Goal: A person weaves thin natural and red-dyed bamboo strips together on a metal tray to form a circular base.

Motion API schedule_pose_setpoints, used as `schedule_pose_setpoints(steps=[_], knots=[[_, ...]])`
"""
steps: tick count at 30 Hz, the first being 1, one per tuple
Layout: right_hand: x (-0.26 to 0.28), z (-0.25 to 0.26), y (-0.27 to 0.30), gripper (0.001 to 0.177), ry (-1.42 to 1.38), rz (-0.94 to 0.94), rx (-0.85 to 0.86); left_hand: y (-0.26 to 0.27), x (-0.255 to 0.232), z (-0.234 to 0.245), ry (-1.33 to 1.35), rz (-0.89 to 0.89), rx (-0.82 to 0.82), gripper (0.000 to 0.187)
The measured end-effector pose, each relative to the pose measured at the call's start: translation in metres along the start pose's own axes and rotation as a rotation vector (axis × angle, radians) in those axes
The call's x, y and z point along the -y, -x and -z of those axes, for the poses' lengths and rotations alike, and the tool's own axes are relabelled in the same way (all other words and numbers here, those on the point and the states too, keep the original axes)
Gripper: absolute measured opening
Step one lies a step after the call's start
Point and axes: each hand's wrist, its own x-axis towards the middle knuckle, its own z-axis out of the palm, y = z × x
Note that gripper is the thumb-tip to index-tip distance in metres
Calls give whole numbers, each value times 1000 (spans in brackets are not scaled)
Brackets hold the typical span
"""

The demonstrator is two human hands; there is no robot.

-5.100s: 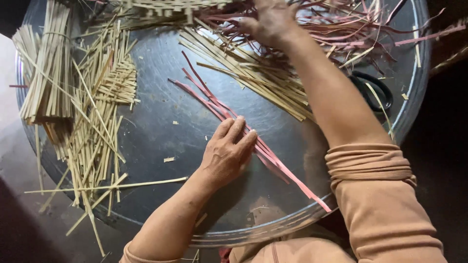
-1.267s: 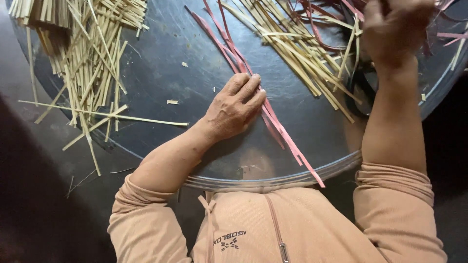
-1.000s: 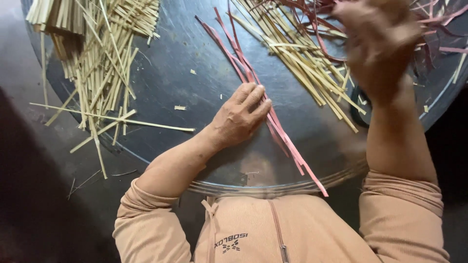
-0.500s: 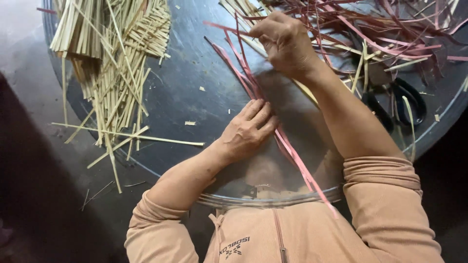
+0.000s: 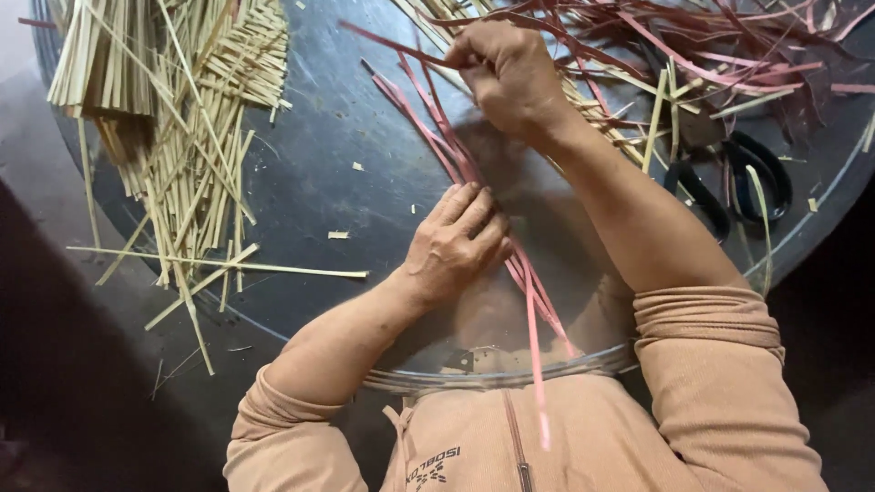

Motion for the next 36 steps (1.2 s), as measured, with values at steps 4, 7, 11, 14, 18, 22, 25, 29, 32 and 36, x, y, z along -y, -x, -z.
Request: schedule_pose_setpoints(steps=[4,7,11,14,18,22,25,29,32,36], knots=[[19,7,-5,23,-321,-357,125,-1,-1,-1,-66,-12,-15,15],[22,2,-6,19,-456,-380,214,0,1,-4,-56,-41,-26,12],[37,13,-10,13,-587,-604,288,3,2,-4,9,-28,39,16],[35,15,-10,13,-629,-555,312,2,2,-4,-28,-38,55,19],[31,15,-10,20,-577,-618,278,-3,1,-1,-31,-44,0,14],[21,11,-8,9,-629,-522,313,-4,1,1,-12,-45,17,11],[27,17,-8,15,-622,-500,367,-2,1,1,18,-28,19,13],[33,11,-10,17,-502,-556,363,-5,0,2,-19,-36,-11,14],[46,9,-13,20,-351,-744,424,-7,0,3,-35,-50,-55,9],[46,2,-13,21,-182,-733,347,-3,2,-1,5,-47,-29,9]])
